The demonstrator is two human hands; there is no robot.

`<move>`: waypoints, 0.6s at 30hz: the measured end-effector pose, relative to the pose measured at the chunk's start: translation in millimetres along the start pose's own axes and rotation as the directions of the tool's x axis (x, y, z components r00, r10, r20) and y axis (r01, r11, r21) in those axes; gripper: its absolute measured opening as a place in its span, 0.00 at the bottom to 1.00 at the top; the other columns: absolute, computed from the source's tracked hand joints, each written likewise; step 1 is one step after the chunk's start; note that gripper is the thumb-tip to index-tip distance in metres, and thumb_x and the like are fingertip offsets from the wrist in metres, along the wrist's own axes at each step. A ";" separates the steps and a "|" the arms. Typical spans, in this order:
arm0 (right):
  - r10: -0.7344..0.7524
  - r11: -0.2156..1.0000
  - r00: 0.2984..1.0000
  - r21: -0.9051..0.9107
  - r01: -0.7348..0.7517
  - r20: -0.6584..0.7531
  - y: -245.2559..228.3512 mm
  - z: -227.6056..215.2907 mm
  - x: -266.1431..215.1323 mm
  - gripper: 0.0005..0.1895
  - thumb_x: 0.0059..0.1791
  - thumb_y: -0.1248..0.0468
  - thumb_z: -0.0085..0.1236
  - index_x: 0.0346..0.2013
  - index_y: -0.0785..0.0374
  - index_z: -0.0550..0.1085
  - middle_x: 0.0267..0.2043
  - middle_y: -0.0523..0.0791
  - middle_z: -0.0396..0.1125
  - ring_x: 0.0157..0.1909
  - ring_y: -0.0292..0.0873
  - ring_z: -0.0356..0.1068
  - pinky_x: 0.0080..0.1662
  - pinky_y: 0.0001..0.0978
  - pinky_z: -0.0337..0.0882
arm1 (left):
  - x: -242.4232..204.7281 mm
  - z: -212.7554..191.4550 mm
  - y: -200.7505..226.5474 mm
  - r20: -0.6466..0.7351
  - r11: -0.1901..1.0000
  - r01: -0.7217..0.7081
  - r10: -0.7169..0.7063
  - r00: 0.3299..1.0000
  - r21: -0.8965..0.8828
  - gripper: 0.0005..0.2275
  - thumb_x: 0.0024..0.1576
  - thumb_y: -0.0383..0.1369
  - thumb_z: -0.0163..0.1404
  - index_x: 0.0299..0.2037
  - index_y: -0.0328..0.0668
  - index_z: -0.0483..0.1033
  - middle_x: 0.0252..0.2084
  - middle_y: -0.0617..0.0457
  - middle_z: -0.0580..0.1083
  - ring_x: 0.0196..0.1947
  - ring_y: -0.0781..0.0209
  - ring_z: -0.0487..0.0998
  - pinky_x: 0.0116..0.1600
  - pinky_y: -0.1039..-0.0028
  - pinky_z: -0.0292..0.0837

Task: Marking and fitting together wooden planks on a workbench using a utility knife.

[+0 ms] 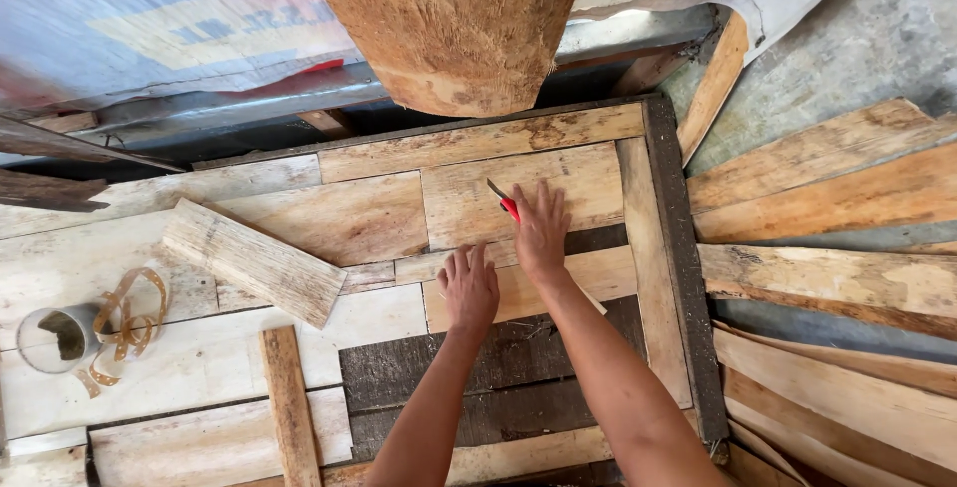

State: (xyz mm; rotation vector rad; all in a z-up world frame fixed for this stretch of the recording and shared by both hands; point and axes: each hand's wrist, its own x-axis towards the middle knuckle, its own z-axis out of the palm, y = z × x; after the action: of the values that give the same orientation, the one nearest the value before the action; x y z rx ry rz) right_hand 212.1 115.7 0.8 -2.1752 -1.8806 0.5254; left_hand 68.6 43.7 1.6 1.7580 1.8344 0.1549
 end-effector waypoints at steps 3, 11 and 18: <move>0.034 0.999 0.998 0.008 -0.034 0.050 -0.5 -2.0 -1.3 0.34 0.53 0.66 0.53 0.73 0.44 0.60 0.79 0.53 0.41 0.79 0.67 0.34 0.68 0.77 0.45 | 11.9 4.2 -2.7 -0.187 0.985 -0.121 0.143 0.972 0.124 0.26 0.64 0.39 0.42 0.74 0.53 0.55 0.78 0.43 0.46 0.76 0.40 0.44 0.72 0.43 0.39; 0.040 0.999 0.996 0.005 -0.041 0.076 3.7 4.0 2.7 0.35 0.53 0.68 0.51 0.74 0.41 0.58 0.80 0.52 0.38 0.80 0.66 0.33 0.68 0.78 0.44 | 31.6 8.1 -7.9 0.026 0.991 -0.053 0.050 0.998 0.121 0.29 0.67 0.43 0.37 0.78 0.58 0.41 0.81 0.50 0.36 0.79 0.48 0.36 0.76 0.43 0.31; 0.050 0.998 0.990 -0.036 -0.046 0.132 8.2 6.3 8.0 0.35 0.54 0.67 0.50 0.74 0.41 0.56 0.80 0.53 0.38 0.79 0.68 0.36 0.66 0.80 0.47 | 35.5 1.2 -5.7 0.049 0.984 -0.043 0.035 0.998 0.173 0.28 0.65 0.36 0.41 0.76 0.57 0.47 0.79 0.49 0.40 0.77 0.49 0.42 0.72 0.43 0.38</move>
State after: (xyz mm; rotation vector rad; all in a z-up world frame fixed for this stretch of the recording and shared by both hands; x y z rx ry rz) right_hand 218.0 121.9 -9.2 -2.2632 -1.9200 0.6692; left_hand 65.7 76.1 -13.7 1.9005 1.8288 -0.0312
